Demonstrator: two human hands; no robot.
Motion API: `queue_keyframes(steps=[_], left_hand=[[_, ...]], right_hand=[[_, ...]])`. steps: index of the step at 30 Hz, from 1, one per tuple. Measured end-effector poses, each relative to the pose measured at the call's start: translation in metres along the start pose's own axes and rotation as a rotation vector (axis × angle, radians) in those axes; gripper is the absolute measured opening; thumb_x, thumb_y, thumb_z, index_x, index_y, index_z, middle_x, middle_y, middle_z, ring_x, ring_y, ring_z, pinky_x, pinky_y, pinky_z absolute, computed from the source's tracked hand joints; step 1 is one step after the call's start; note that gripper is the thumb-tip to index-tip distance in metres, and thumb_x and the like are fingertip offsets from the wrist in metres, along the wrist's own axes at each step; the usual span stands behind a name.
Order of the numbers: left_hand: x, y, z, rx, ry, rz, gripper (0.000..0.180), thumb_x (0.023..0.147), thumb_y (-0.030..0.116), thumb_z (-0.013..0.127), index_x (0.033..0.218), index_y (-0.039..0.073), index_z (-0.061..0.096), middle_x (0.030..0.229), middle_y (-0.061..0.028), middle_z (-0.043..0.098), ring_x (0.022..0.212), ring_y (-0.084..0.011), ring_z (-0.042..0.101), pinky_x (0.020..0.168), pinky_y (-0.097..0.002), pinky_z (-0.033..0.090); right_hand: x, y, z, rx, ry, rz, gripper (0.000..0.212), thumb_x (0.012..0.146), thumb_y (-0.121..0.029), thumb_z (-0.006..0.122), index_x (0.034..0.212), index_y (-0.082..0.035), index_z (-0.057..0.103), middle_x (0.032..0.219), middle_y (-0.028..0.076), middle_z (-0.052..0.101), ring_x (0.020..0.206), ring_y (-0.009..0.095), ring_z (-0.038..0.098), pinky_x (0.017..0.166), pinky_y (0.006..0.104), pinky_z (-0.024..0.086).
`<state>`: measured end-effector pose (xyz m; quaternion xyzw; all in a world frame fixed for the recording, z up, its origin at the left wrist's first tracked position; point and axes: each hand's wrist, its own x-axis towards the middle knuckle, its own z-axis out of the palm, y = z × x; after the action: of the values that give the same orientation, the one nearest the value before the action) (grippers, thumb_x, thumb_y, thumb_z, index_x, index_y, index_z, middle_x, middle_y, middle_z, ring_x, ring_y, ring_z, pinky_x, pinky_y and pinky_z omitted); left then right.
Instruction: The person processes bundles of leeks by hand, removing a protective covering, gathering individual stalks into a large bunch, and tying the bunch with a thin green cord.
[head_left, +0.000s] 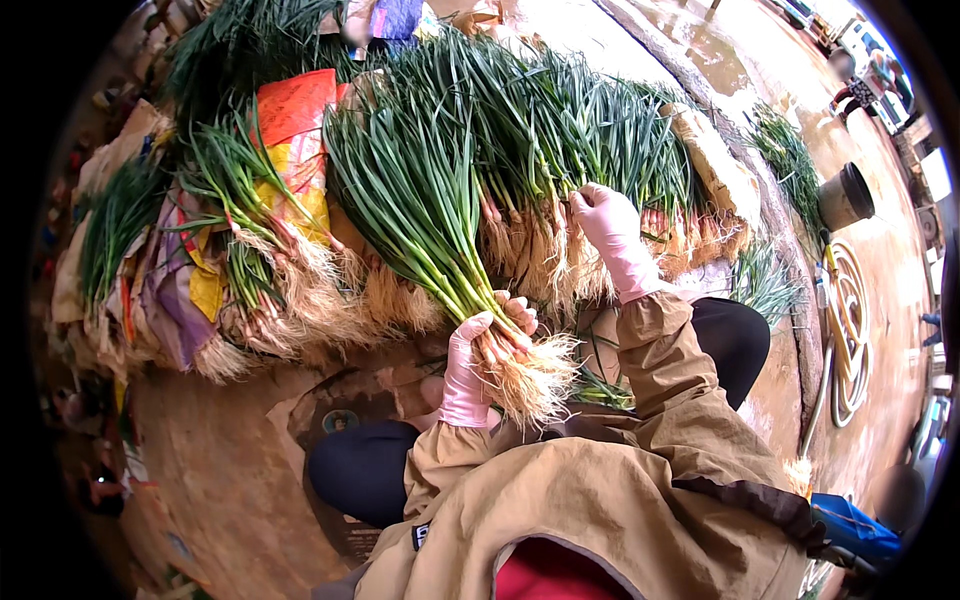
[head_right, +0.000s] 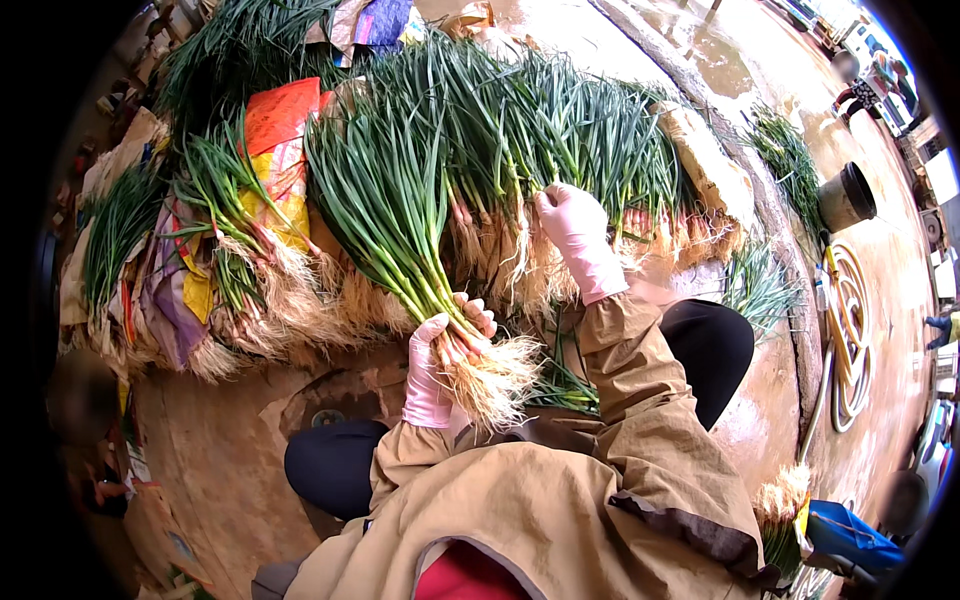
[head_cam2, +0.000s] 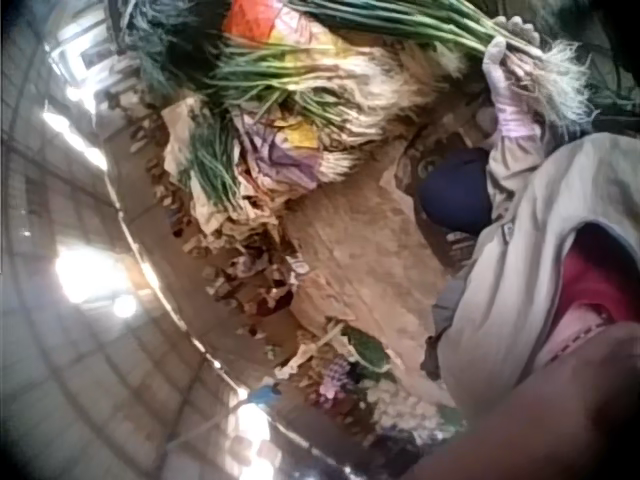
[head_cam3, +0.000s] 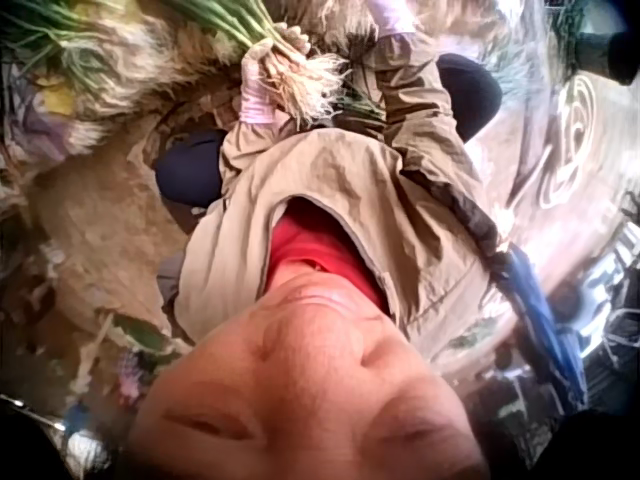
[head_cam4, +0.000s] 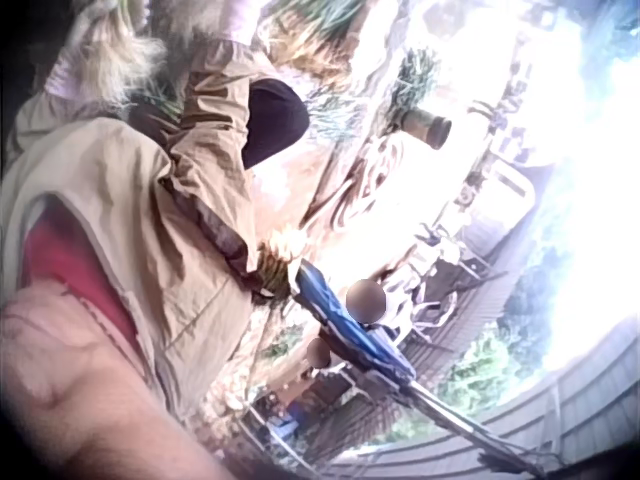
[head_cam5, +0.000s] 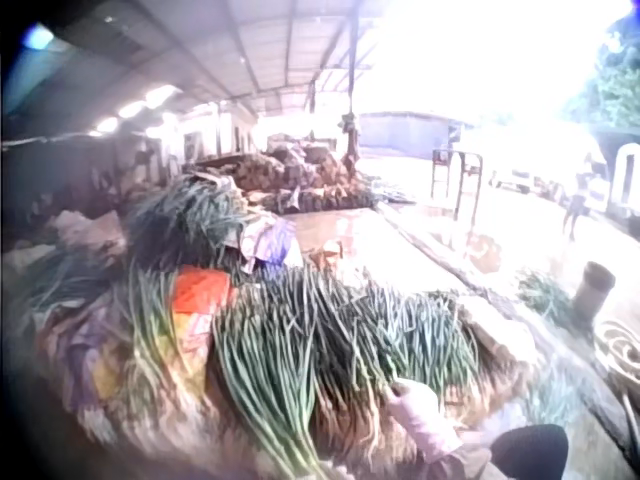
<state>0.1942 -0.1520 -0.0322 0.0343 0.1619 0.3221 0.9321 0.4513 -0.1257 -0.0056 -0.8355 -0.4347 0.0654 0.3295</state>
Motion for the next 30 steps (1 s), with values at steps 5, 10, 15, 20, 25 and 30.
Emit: queue_keyframes(steps=[5,10,15,20,25,30], left_hand=[[0.003,0.0,0.006,0.152,-0.047,0.028,0.043,0.083,0.02,0.057,0.12,0.001,0.048,0.127,-0.021,0.052,0.113,-0.0343,0.054,0.101,-0.0498,0.043],[-0.001,-0.002,0.014,0.288,0.108,-0.051,0.033,0.087,0.016,0.053,0.116,0.0,0.053,0.088,-0.0182,0.066,0.072,-0.0294,0.066,0.07,-0.0385,0.056],[0.004,0.001,-0.012,0.336,0.181,-0.057,0.028,0.088,0.013,0.052,0.114,0.0,0.053,0.085,-0.0158,0.065,0.07,-0.0278,0.066,0.066,-0.0384,0.056],[-0.004,0.004,0.005,0.181,0.036,-0.047,0.027,0.085,0.015,0.056,0.108,0.0,0.054,0.096,-0.0137,0.062,0.078,-0.0244,0.061,0.07,-0.0391,0.054],[-0.004,0.006,0.002,0.208,0.036,-0.113,0.032,0.084,0.014,0.057,0.111,0.0,0.052,0.101,-0.0149,0.061,0.084,-0.0247,0.06,0.07,-0.0377,0.055],[0.002,0.002,-0.004,0.172,0.027,-0.1,0.032,0.086,0.015,0.057,0.114,0.001,0.052,0.102,-0.0133,0.057,0.082,-0.0229,0.056,0.074,-0.0374,0.051]], right_hand=[[-0.049,-0.03,-0.015,0.696,-0.159,0.112,0.022,0.089,-0.023,0.059,0.091,-0.003,0.067,0.078,0.004,0.064,0.07,0.015,0.062,0.066,0.0288,0.05],[-0.097,-0.021,0.029,0.996,-0.798,0.448,0.02,0.094,-0.022,0.056,0.097,-0.002,0.061,0.076,0.002,0.063,0.062,0.009,0.058,0.056,0.0202,0.045],[-0.104,-0.035,0.042,0.232,-0.181,-0.35,0.022,0.09,-0.023,0.054,0.084,-0.002,0.058,0.082,0.016,0.06,0.073,0.034,0.057,0.067,0.0399,0.046],[-0.102,0.007,0.044,-0.094,-0.703,-0.143,0.031,0.09,-0.03,0.053,0.093,-0.001,0.063,0.087,0.019,0.065,0.081,0.033,0.063,0.074,0.0404,0.049],[-0.105,0.012,0.053,0.866,-0.924,0.333,0.039,0.093,-0.041,0.052,0.104,-0.007,0.067,0.081,0.005,0.064,0.063,0.012,0.047,0.057,0.0258,0.038],[-0.076,-0.034,0.034,0.578,-0.312,-0.059,0.035,0.088,-0.035,0.052,0.09,-0.003,0.067,0.078,0.014,0.064,0.075,0.026,0.063,0.069,0.0375,0.049]])
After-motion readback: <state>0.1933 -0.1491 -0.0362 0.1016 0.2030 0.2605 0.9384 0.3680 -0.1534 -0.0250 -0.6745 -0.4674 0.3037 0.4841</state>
